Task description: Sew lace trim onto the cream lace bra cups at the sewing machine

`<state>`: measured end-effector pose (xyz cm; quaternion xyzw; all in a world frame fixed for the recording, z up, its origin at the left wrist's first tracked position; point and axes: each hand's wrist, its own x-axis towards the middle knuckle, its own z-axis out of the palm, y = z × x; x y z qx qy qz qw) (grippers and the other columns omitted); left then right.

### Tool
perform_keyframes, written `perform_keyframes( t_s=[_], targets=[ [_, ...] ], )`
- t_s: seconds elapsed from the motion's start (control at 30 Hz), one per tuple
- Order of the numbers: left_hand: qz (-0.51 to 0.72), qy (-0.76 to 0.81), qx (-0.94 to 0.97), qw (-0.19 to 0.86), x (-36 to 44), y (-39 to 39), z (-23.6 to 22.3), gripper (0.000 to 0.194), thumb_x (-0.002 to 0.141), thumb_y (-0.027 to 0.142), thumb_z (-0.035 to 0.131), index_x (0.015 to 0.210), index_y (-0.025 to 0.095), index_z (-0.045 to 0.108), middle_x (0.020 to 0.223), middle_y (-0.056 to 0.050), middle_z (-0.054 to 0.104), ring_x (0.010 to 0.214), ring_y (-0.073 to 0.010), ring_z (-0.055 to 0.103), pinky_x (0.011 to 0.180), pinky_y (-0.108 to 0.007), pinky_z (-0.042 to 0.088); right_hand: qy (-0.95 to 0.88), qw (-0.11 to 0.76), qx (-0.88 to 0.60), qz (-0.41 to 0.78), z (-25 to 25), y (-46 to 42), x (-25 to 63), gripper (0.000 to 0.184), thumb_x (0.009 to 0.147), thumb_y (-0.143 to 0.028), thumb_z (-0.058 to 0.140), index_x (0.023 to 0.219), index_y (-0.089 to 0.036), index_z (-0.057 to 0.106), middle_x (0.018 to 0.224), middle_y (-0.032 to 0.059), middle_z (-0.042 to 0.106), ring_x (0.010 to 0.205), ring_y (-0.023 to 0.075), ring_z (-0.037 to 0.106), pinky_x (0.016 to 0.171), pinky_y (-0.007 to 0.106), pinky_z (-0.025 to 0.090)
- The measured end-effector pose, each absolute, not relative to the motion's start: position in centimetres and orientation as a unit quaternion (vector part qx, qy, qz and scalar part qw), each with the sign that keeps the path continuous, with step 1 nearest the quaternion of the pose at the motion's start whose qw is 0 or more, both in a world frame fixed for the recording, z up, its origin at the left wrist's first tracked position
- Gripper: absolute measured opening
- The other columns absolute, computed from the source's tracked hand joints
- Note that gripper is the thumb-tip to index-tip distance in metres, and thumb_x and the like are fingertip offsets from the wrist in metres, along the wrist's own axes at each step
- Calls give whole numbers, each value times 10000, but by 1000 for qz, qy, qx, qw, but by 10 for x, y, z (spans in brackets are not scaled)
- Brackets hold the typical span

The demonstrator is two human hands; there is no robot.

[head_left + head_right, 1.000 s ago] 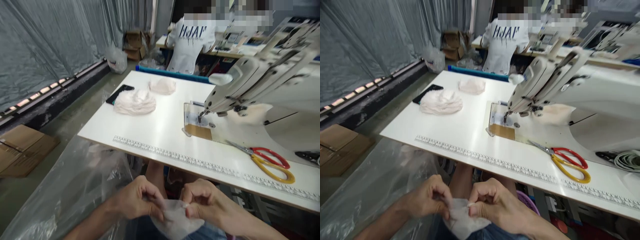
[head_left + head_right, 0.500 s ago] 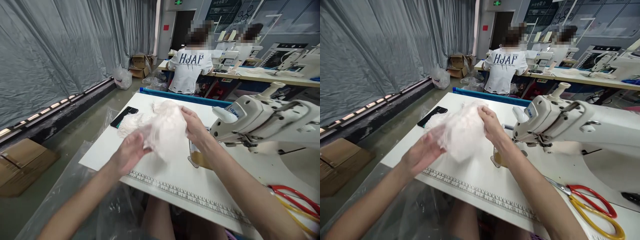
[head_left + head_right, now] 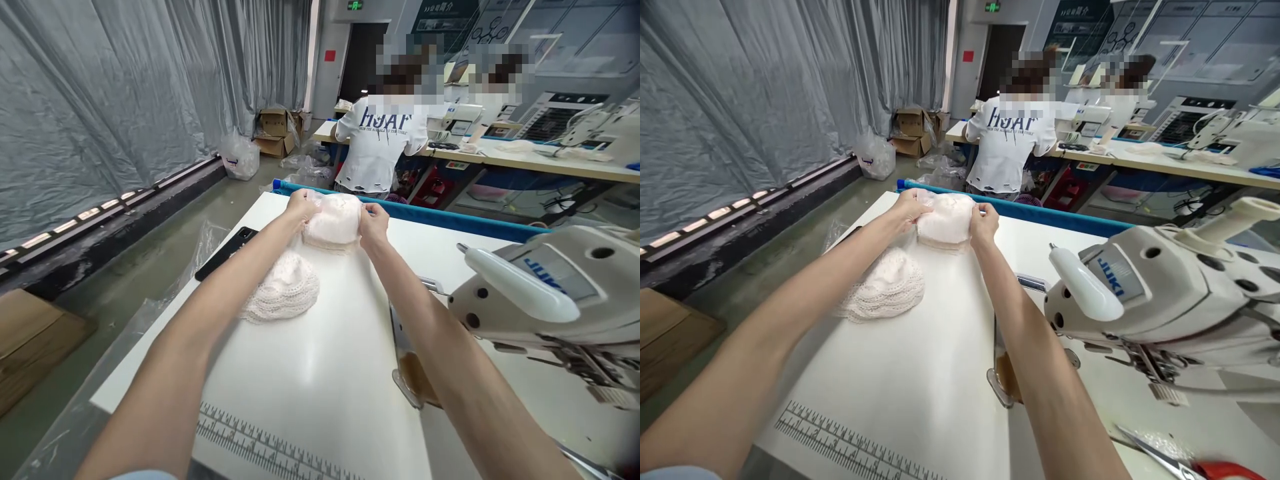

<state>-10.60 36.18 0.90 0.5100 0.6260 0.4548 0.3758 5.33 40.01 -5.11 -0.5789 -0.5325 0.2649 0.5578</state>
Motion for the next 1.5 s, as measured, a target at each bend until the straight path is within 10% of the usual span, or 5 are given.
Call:
perform_keyframes(
  t_s=[0.27,0.57,1.5],
  targets=[
    [288,673,649,209,-115,327,12,550,626,8,615,1152,147,535,1201,-130,530,1175,-289,439,971,-385,350,-527,469,-689,164,-54,377,63,304,898,-319,525,1162,-167,523,1167,78,546,976,199,570,816,405,491],
    [119,575,797,139,-149,215,38,195,628,204,680,822,206,698,794,9,671,804,-170,591,718,-229,423,-784,444,-394,181,-29,302,28,106,818,-259,494,807,-198,581,816,40,607,686,171,565,649,306,466],
    [393,574,651,304,-158,201,18,110,794,170,465,829,107,547,599,34,491,491,-60,441,475,-169,365,-840,403,-352,92,-34,221,17,161,872,-231,385,974,-222,511,826,33,582,584,147,537,544,278,427]
  ],
)
